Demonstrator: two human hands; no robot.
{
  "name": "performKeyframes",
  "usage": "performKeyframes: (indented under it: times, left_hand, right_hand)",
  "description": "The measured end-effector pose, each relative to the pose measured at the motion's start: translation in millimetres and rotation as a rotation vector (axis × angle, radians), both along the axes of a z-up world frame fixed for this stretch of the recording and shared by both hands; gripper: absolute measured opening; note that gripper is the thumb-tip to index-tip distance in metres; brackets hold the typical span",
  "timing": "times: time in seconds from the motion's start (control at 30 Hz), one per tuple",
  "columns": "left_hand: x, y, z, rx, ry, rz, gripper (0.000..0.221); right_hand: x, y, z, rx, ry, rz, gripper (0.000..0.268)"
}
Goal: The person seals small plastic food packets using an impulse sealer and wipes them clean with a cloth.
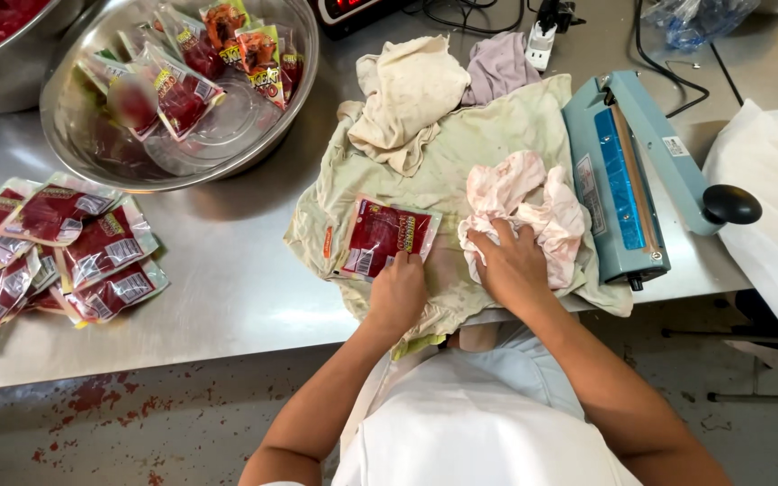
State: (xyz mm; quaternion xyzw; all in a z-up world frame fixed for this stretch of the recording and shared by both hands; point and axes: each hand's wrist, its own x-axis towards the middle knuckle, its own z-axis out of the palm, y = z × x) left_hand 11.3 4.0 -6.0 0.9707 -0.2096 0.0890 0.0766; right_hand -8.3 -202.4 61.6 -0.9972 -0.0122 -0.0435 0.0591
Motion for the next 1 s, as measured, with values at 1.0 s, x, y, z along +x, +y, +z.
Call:
performKeyframes:
  times: [1.0]
  left_hand:
    - [-36.3, 31.0, 35.9, -0.402, 0.324, 0.03, 0.02]
  right_hand:
    - [23.2, 49.9, 54.1, -0.208, 0.219, 0.36, 0.038]
